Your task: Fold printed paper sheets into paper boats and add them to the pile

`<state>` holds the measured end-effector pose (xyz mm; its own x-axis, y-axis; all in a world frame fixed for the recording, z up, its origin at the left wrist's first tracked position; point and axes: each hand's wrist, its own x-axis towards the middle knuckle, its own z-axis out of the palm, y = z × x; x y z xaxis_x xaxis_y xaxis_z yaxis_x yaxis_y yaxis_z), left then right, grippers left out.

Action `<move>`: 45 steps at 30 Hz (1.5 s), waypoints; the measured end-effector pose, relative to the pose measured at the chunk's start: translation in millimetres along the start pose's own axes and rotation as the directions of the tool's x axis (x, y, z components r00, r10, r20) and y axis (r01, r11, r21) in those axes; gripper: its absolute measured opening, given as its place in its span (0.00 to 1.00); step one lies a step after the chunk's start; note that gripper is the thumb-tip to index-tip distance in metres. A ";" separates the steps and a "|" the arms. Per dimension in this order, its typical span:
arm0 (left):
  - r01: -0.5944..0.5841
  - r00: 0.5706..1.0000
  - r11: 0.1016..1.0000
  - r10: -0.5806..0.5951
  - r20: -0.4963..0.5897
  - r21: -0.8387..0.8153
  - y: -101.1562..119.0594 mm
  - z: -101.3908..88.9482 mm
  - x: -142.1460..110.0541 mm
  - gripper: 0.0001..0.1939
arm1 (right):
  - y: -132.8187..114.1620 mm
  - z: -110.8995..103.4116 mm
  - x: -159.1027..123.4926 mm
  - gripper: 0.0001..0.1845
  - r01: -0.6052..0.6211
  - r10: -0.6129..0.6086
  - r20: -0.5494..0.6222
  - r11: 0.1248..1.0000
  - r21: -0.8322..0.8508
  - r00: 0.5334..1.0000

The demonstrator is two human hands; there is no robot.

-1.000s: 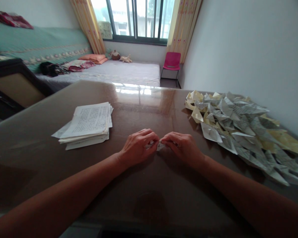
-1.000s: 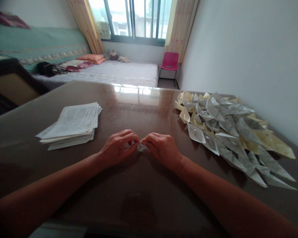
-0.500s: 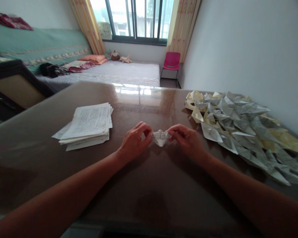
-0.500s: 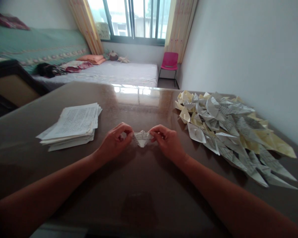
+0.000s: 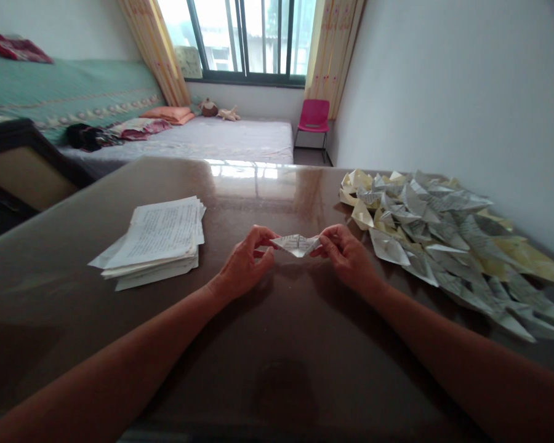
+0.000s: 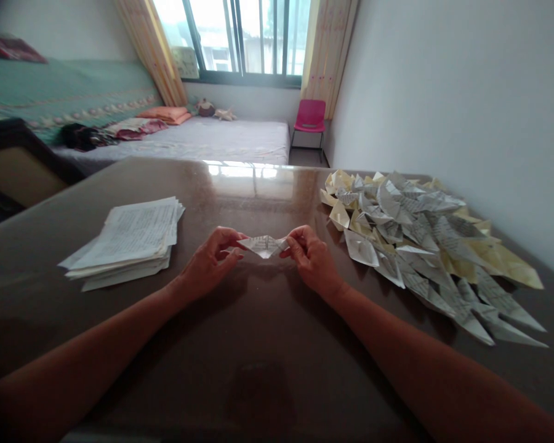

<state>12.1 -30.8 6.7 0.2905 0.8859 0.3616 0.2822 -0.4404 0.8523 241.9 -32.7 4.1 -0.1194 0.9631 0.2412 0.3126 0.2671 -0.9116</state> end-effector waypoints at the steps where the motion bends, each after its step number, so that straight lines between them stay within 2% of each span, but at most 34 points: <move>1: -0.054 0.998 0.997 0.052 0.047 0.047 0.9 -0.5 -1.3 0.15 | -0.5 0.3 -1.4 0.13 0.030 -0.029 0.012 0.999 -0.038 0.999; 3: -0.150 0.981 0.981 0.131 0.146 0.126 1.5 -0.6 -3.1 0.21 | -2.8 1.7 -4.5 0.11 0.065 -0.062 0.035 0.995 -0.081 0.997; 5: -0.172 0.971 0.973 0.142 0.190 0.151 -0.2 0.4 -3.6 0.19 | -5.7 3.6 -7.3 0.10 0.081 -0.076 0.058 0.992 -0.096 0.995; 10: -0.042 0.994 0.997 0.035 0.102 0.068 -6.9 1.7 -0.5 0.06 | -8.7 5.4 -8.2 0.11 0.071 -0.072 0.077 0.997 0.010 0.994; 15: 0.016 0.999 0.991 -0.011 -0.035 0.136 0.6 -0.6 1.6 0.11 | -8.3 6.5 -5.4 0.14 -0.047 0.038 0.054 0.984 0.174 0.998; 18: 0.057 0.996 0.977 -0.042 -0.076 0.206 3.3 -1.2 0.5 0.14 | -7.8 6.2 -4.2 0.13 -0.112 0.104 0.050 0.977 0.183 0.993; 20: 0.058 0.997 0.963 -0.040 -0.073 0.265 2.1 -1.2 -0.8 0.15 | -6.8 3.8 -2.5 0.13 -0.133 0.121 0.087 0.979 0.157 0.989; 22: 0.036 0.998 0.946 -0.020 -0.052 0.322 0.1 -0.5 -2.6 0.15 | -6.6 0.2 -0.6 0.12 -0.091 0.077 0.114 0.989 0.119 0.990; 25: -0.043 0.999 0.916 0.038 0.020 0.398 -0.3 2.2 -6.2 0.14 | -9.6 -3.5 0.5 0.19 0.093 -0.089 0.146 0.995 -0.020 0.985; 27: -0.138 0.989 0.898 0.104 0.103 0.418 2.1 4.7 -8.7 0.13 | -11.6 -2.9 -0.7 0.29 0.230 -0.196 0.217 0.963 -0.142 0.956; 29: -0.232 0.968 0.880 0.167 0.187 0.415 5.1 6.6 -10.5 0.12 | -11.3 -0.2 -2.7 0.30 0.298 -0.220 0.317 0.928 -0.222 0.922; 33: -0.303 0.945 0.865 0.219 0.242 0.401 7.3 8.0 -11.4 0.10 | -7.0 4.6 -5.5 0.12 0.207 -0.083 0.417 0.943 -0.262 0.905; 39: -0.272 0.959 0.897 0.222 0.176 0.349 1.5 11.1 -11.2 0.09 | -9.8 2.7 -3.9 0.11 0.129 -0.045 0.427 0.977 -0.171 0.903; 45: -0.108 0.993 0.945 0.085 0.088 0.308 1.5 6.6 -7.7 0.09 | -7.7 -5.2 1.5 0.10 0.052 0.038 0.478 0.983 -0.174 0.878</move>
<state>16.4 -39.2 2.6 0.3924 0.8293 0.3978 0.5173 -0.5566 0.6500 244.2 -33.2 13.3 -0.5431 0.8395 0.0177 0.4655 0.3185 -0.8257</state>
